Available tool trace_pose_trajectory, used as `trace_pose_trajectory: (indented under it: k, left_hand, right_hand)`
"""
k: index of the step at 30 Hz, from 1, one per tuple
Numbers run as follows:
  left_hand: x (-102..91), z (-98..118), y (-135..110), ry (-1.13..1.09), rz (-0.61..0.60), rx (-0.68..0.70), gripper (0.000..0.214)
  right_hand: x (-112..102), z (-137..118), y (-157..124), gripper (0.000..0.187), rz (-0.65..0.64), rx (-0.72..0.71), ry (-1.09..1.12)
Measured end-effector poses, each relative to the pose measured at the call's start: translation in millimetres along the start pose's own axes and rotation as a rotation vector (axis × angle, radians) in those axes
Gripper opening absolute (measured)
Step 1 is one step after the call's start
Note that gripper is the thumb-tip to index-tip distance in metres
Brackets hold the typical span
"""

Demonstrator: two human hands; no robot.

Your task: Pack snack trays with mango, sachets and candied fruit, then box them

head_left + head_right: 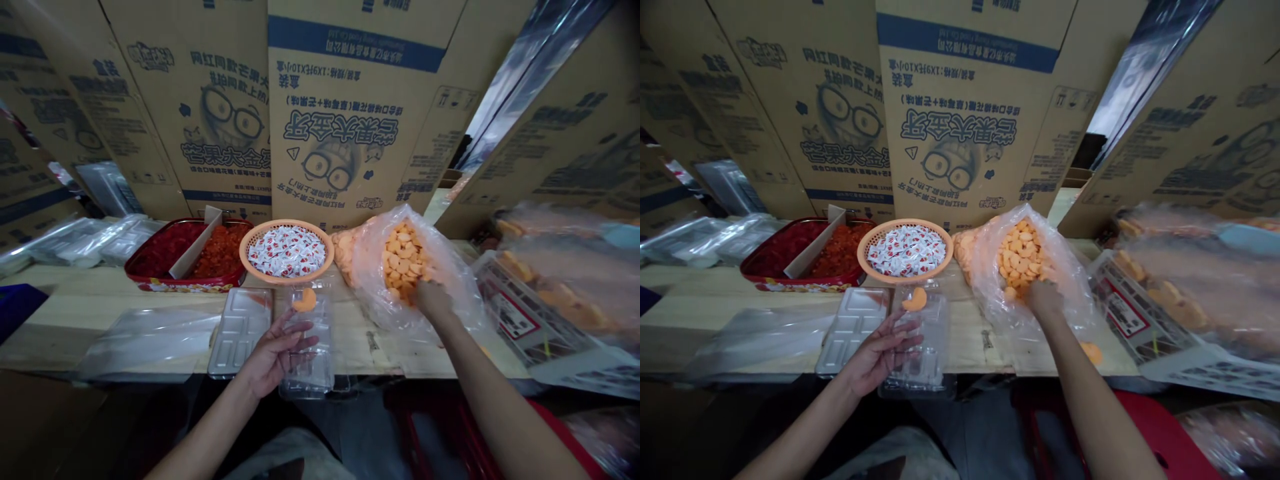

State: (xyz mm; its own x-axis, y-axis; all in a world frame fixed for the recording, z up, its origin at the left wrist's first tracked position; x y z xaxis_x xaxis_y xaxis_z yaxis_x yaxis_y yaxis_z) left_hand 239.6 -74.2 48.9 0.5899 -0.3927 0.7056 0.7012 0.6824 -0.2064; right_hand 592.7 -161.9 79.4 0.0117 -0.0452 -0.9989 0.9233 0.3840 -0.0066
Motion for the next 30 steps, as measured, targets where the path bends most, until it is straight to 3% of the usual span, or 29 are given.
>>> trace_pose_trajectory:
  k: [4,9,12,18,26,30]
  left_hand:
    - [-2.4,2,-2,-0.020,-0.001,-0.018,0.062]
    - [-10.7,4,-4,0.013,0.023,-0.004,0.052]
    - [-14.0,7,-7,0.021,0.037,-0.001,0.053]
    - [-23.6,15,-18,0.069,0.101,0.009,0.059]
    - [-32.0,18,-20,0.091,0.143,0.003,0.066]
    - [-35.0,19,-22,0.095,0.163,0.016,0.066]
  right_hand:
    - [24,9,10,0.026,-0.015,-0.121,-0.192]
    - [27,-1,0,0.034,0.076,-0.242,-0.219]
    - [22,-3,0,0.040,0.126,-0.186,-0.180]
    - [20,-3,17,0.026,0.017,-0.198,-0.069]
    - [29,6,20,0.033,-0.006,-0.135,0.016]
    - [30,7,22,0.028,-0.042,-0.088,0.128]
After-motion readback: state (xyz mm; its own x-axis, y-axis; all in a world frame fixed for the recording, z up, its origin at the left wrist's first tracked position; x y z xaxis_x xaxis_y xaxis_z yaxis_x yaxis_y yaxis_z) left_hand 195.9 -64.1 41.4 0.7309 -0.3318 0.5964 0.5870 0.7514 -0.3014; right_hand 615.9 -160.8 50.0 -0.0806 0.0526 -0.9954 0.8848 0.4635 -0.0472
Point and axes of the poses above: each hand's wrist, its own y-axis towards the middle knuckle, its own x-axis out of the palm, z = x × y, the point moved 4 cm from there along y, towards the middle knuckle, and after that the axes turned 11 degrees about x, right-handed, at the moved point
